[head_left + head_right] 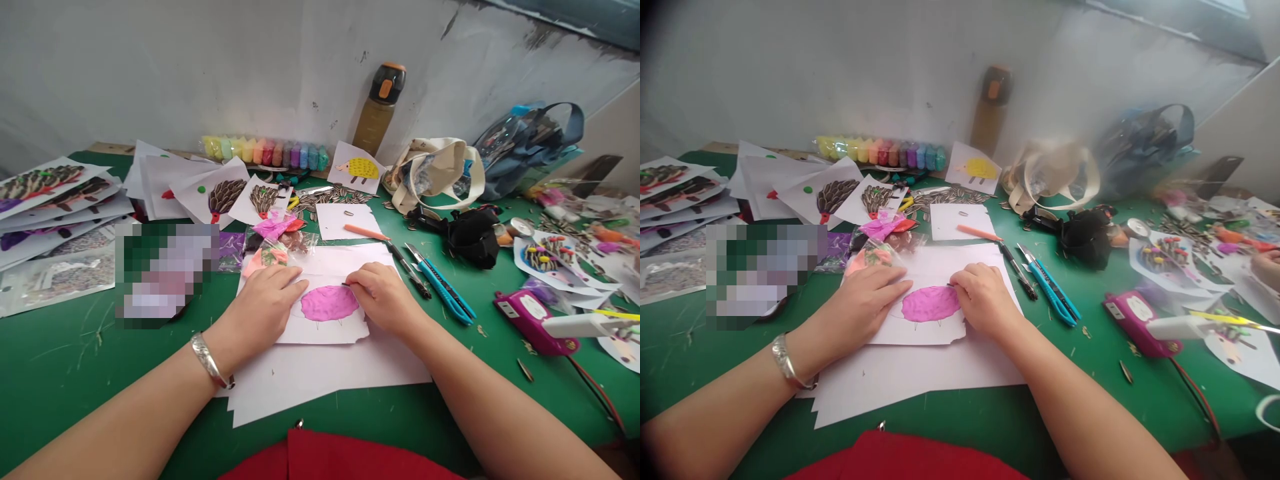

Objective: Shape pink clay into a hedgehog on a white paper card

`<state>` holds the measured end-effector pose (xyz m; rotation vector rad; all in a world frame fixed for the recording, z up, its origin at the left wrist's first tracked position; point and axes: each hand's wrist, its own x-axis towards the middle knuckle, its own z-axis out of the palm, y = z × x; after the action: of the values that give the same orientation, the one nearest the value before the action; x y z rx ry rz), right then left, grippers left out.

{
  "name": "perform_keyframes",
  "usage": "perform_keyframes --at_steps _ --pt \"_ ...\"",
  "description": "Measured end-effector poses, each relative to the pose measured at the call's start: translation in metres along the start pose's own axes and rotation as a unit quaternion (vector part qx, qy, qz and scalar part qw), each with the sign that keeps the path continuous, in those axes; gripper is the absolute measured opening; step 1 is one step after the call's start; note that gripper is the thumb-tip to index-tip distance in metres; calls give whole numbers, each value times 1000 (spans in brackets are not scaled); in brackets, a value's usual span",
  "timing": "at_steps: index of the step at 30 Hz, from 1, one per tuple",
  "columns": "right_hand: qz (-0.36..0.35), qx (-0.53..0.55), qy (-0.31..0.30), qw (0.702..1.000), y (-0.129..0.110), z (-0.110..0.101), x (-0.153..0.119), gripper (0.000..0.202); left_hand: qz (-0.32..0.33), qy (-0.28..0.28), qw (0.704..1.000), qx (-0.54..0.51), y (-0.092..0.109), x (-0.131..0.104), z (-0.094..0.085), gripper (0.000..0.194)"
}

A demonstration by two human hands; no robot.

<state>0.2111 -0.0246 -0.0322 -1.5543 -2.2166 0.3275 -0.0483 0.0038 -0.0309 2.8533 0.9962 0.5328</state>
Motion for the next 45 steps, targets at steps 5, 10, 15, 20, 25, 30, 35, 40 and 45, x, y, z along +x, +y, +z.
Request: perform_keyframes --at_steps 5,10,15,20,25,30,35,40,45 --pt "-4 -1 -5 1000 1 -1 -1 21 3 2 1000 7 0 0 0 35" --pt "9 -8 -12 1000 1 -4 -1 22 6 10 1000 10 0 -1 1 36" --pt "30 -19 -17 999 -3 -6 -2 21 2 0 1000 8 0 0 -1 36" --pt "21 -18 -19 999 -5 -6 -4 22 -3 2 1000 2 0 -1 0 38" --pt "45 -21 -20 999 -6 -6 -4 21 0 1 1000 3 0 -1 1 37" --pt "43 -24 -18 999 -8 -6 -5 21 1 0 1000 2 0 -1 0 37" --pt "42 -31 -27 998 -10 -7 -6 23 0 2 1000 3 0 -1 0 37" --pt "54 -37 -26 998 -11 -8 -7 22 -1 4 1000 2 0 0 0 36" --pt "61 -45 -33 997 -17 -9 -7 22 -1 4 1000 0 -1 -1 1 37"
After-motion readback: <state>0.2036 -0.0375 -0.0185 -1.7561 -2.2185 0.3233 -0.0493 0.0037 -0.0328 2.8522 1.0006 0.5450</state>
